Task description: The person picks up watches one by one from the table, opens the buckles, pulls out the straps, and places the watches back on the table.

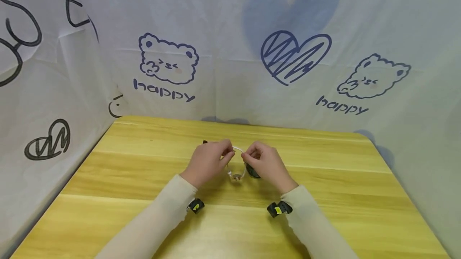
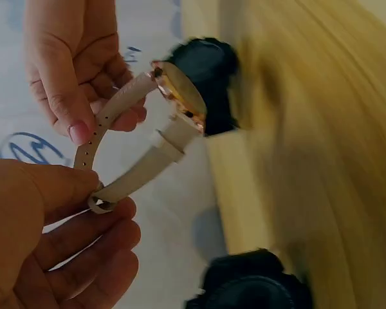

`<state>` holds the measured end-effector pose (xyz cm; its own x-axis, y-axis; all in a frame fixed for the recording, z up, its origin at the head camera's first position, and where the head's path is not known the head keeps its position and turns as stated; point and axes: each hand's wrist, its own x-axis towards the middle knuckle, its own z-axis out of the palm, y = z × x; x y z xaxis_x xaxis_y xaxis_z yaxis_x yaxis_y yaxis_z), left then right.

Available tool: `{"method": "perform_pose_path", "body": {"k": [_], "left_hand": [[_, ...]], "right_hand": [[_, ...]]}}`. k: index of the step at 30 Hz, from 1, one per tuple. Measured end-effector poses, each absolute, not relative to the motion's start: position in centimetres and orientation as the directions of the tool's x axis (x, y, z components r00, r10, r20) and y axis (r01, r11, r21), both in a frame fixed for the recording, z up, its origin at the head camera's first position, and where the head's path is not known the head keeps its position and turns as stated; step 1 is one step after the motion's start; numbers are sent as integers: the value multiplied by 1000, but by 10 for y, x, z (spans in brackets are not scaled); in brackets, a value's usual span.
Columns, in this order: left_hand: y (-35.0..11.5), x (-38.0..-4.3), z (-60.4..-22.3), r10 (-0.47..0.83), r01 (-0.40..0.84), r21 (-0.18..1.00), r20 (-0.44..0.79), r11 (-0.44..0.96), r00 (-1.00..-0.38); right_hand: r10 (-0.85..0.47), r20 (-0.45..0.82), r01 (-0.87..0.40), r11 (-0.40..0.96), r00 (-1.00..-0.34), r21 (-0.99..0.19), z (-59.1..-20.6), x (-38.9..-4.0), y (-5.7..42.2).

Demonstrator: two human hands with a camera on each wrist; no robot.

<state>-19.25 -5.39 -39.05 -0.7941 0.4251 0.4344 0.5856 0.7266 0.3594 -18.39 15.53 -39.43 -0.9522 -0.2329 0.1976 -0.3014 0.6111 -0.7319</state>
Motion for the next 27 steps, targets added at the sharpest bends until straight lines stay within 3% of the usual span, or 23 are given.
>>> {"method": "perform_pose_path", "body": {"k": [11, 17, 21, 27], "left_hand": [[-44, -237, -412, 401, 453, 360, 214, 815, -891], [-40, -252, -420, 397, 411, 379, 119, 829, -910], [-45, -255, -419, 408, 417, 396, 112, 818, -906], [-66, -233, -385, 411, 440, 494, 173, 750, -895]], "right_hand": [[-246, 81, -245, 766, -966, -594, -412, -224, 145], [-266, 24, -233, 795, -964, -560, -414, -237, 141], [-305, 8, -255, 784, -952, -566, -412, -240, 144], [-315, 115, -320, 744, -942, -587, -387, -219, 169]]}}
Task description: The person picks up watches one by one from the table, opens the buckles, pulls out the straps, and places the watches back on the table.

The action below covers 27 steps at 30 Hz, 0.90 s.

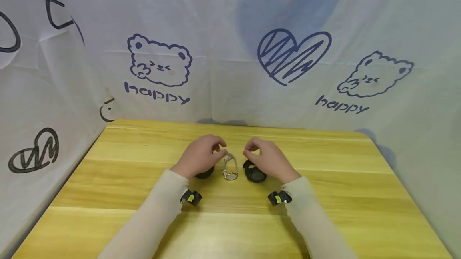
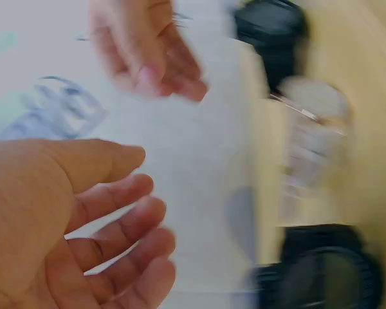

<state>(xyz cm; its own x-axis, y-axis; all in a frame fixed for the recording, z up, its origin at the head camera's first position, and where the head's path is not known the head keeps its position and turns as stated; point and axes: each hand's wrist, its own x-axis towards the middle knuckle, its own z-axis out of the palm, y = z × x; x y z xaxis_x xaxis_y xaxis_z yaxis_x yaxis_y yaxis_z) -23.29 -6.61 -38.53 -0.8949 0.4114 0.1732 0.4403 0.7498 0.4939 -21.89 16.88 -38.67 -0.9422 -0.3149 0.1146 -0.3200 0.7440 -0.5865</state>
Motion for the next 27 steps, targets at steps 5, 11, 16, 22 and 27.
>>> {"method": "perform_pose_path", "body": {"k": [5, 11, 16, 22, 27], "left_hand": [[-79, -208, -354, 402, 483, 597, 275, 641, -873], [-79, -192, -341, 432, 566, 599, 369, 566, -823], [-74, -190, -343, 454, 574, 596, 358, 562, -816], [-68, -190, -349, 484, 562, 595, 307, 574, -819], [-62, -192, -356, 515, 532, 619, 230, 577, -826]], "right_hand": [[-286, 264, -389, 710, -921, -587, -359, -190, 191], [-289, 317, -420, 748, -903, -513, -343, -170, 202], [-334, 273, -428, 778, -902, -461, -341, -168, 209], [-354, 183, -399, 808, -917, -435, -344, -170, 215], [-368, 127, -385, 814, -921, -435, -348, -175, 217]]}}
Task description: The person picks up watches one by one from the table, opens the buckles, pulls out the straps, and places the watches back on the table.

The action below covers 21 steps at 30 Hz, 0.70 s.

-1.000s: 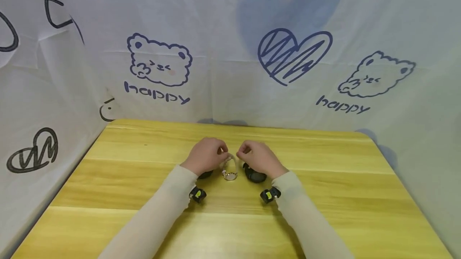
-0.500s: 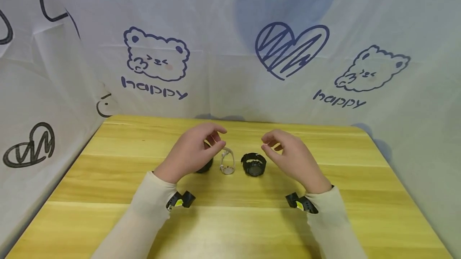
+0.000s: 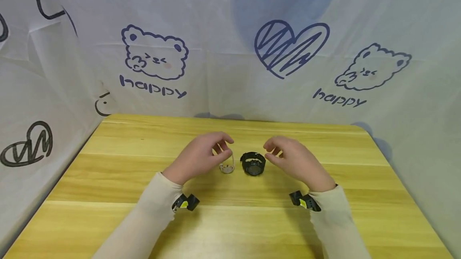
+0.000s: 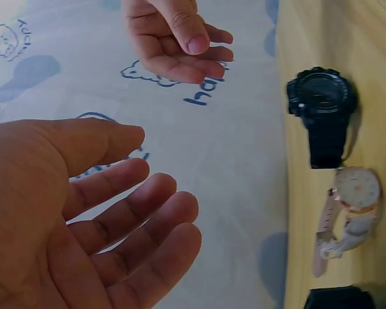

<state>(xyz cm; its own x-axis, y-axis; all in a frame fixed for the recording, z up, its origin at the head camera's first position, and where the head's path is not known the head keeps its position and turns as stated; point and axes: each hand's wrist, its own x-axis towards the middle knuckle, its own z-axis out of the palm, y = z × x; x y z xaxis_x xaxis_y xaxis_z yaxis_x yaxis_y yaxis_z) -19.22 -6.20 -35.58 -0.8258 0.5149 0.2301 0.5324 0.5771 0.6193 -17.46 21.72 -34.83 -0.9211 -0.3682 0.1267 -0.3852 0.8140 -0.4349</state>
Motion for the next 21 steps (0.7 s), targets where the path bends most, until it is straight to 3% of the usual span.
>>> {"method": "perform_pose_path", "body": {"k": [15, 21], "left_hand": [[-31, -212, -395, 586, 416, 753, 51, 509, -809], [-17, -216, -403, 584, 381, 734, -27, 563, -811]], "right_hand": [[-355, -23, -310, 846, -935, -433, -372, -195, 229], [-393, -90, -310, 829, -915, -466, -386, -202, 226]]}}
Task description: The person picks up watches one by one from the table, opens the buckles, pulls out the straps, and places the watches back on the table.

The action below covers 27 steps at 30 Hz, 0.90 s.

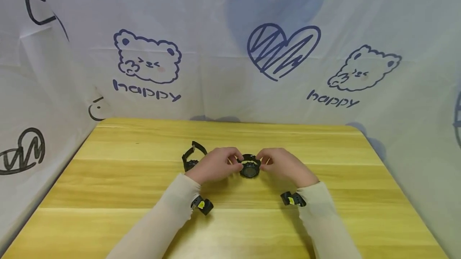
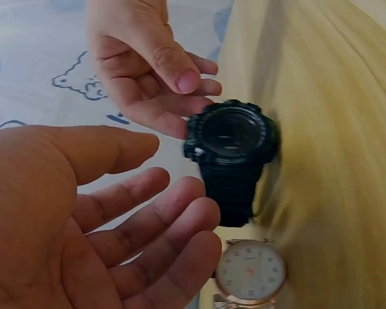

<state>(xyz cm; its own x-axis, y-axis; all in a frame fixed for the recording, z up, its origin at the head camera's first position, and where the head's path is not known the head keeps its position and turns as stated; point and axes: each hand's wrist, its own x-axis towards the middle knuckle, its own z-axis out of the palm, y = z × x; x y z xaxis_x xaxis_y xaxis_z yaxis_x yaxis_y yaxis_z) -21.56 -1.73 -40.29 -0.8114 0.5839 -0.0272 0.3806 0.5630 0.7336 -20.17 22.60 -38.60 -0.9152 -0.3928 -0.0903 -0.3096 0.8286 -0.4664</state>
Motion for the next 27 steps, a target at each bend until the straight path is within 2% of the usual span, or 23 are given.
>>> {"method": "perform_pose_path", "body": {"k": [10, 27], "left_hand": [[-12, -216, -413, 541, 367, 688, -44, 626, -840], [-5, -217, -417, 554, 392, 675, -29, 625, -832]], "right_hand": [[-429, -115, -323, 807, -896, -495, -397, -206, 219], [-396, -173, -238, 789, -902, -566, -403, -207, 228]]}}
